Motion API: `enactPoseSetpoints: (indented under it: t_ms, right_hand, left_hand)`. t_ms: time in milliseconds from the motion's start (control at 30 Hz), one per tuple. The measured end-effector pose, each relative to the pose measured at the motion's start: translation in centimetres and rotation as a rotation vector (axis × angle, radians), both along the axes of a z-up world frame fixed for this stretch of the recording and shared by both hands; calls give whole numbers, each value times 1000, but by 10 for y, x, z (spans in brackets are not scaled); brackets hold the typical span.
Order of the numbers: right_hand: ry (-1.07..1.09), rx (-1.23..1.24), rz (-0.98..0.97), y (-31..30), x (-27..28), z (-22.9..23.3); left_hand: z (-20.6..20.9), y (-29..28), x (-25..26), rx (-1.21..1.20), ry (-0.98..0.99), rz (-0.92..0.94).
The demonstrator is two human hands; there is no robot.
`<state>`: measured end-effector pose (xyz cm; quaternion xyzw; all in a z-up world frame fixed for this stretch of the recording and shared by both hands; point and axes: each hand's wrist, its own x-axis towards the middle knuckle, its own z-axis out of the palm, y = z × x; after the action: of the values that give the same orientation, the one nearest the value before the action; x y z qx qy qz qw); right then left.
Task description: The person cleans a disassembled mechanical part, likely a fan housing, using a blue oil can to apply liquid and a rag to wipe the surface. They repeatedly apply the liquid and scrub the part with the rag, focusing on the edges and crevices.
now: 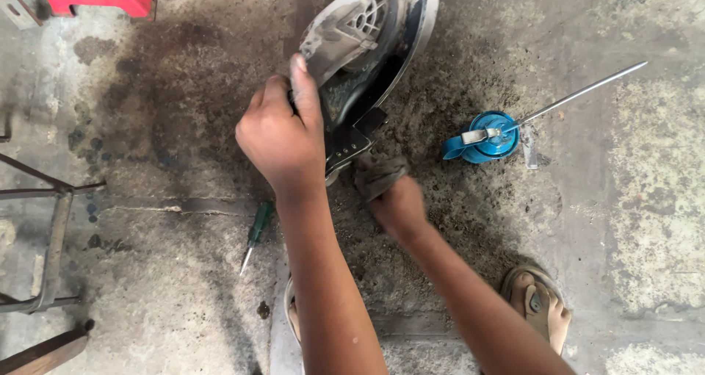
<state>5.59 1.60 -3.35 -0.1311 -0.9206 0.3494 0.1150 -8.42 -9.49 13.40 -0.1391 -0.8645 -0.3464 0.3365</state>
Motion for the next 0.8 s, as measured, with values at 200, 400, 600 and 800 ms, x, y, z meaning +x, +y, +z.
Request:
enactPoseSetpoints:
  t_ms: [200, 400, 600, 800]
  right_hand:
    - [-131, -37, -39, 13, -12, 2]
    - [13, -56, -1, -6, -5, 3]
    - [0, -127, -11, 7, -16, 28]
    - [-268, -265, 33, -42, -6, 29]
  left_hand:
    - [1, -3, -5, 32, -2, -66]
    - [-4, 0, -7, -37, 40, -44]
    - [1, 2, -3, 1, 15, -44]
    - [-2, 7, -4, 1, 4, -28]
